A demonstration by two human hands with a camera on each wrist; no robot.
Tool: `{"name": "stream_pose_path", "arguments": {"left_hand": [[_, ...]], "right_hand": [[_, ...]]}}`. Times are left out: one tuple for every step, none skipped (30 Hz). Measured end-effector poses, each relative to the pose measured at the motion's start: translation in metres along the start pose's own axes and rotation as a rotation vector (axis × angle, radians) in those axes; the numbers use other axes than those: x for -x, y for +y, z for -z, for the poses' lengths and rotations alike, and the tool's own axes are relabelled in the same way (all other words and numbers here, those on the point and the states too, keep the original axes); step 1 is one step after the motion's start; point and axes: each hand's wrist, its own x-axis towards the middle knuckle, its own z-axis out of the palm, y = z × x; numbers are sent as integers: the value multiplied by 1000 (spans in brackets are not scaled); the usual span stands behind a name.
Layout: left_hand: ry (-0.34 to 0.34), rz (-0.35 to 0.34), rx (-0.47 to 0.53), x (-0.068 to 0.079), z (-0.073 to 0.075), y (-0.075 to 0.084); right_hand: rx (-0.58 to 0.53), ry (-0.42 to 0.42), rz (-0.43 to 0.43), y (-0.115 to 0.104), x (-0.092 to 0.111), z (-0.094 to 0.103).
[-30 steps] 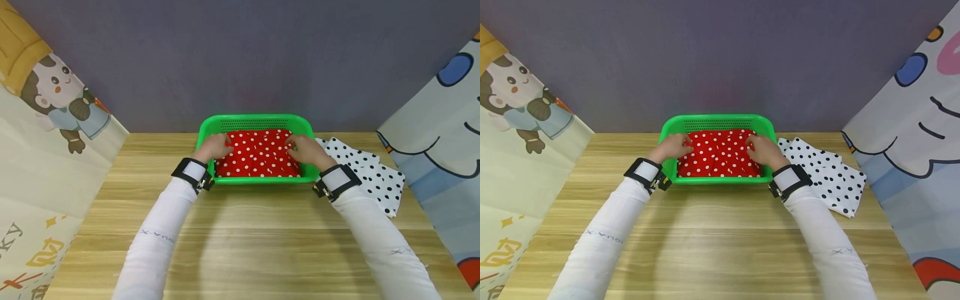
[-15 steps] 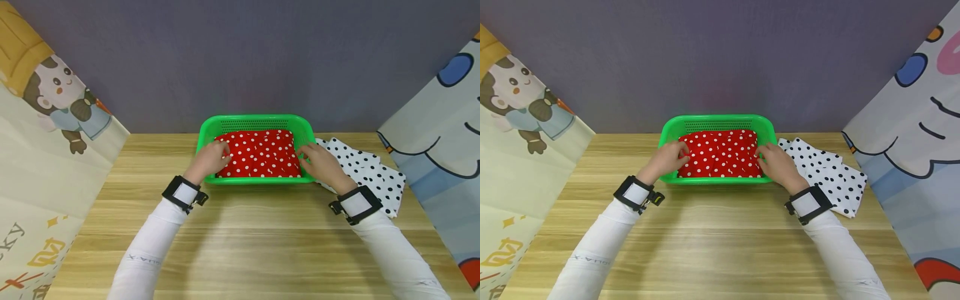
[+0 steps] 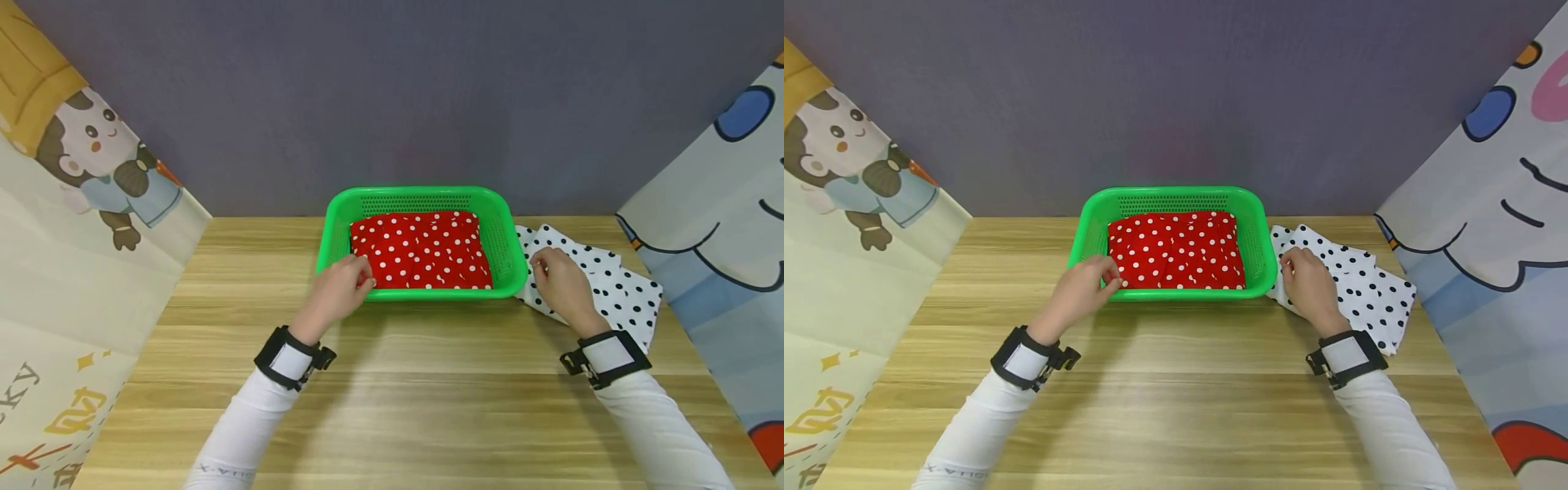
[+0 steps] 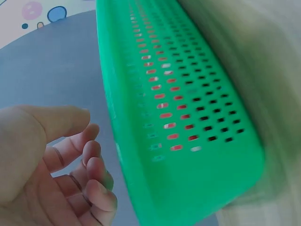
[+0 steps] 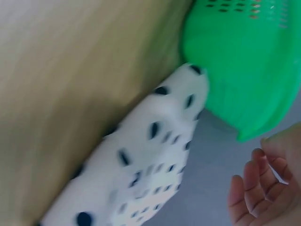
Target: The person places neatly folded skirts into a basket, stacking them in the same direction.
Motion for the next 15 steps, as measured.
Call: {"name": "stream_pose_path", "arguments": {"left_hand": [[9, 2, -4, 4, -1, 0], [17, 3, -3, 8, -2, 0], [25, 4, 0, 13, -3, 0], [36, 3, 3, 17, -4, 0], [48, 2, 10, 20, -5, 0], [62, -2, 16, 24, -6, -1], [79, -6, 22, 27, -7, -1], [95, -12, 27, 30, -9, -1], [109, -15, 28, 34, -10, -1], [121, -18, 25, 37, -12, -1], [129, -18, 21, 40, -14, -1], [135, -16, 14, 42, -16, -1], [137, -13, 7, 45, -18, -1], [127, -4, 8, 47, -20, 0], [117, 3, 13, 49, -22, 1]], "right_hand": [[4, -9, -21, 4, 1, -1], [9, -15, -35, 7, 3, -3], [17, -19, -47, 11, 4, -4], [24, -23, -57, 15, 5, -6], [30, -28, -67, 18, 6, -7], [38, -33, -77, 21, 6, -9], [45, -40, -88, 24, 7, -11], [51, -48, -100, 28, 8, -12], [60, -61, -119, 31, 9, -14], [67, -78, -143, 34, 9, -15], [77, -95, -168, 37, 10, -17], [91, -111, -189, 41, 10, -19], [106, -130, -213, 44, 11, -21], [119, -149, -237, 47, 11, -22], [135, -172, -259, 50, 12, -23]]}}
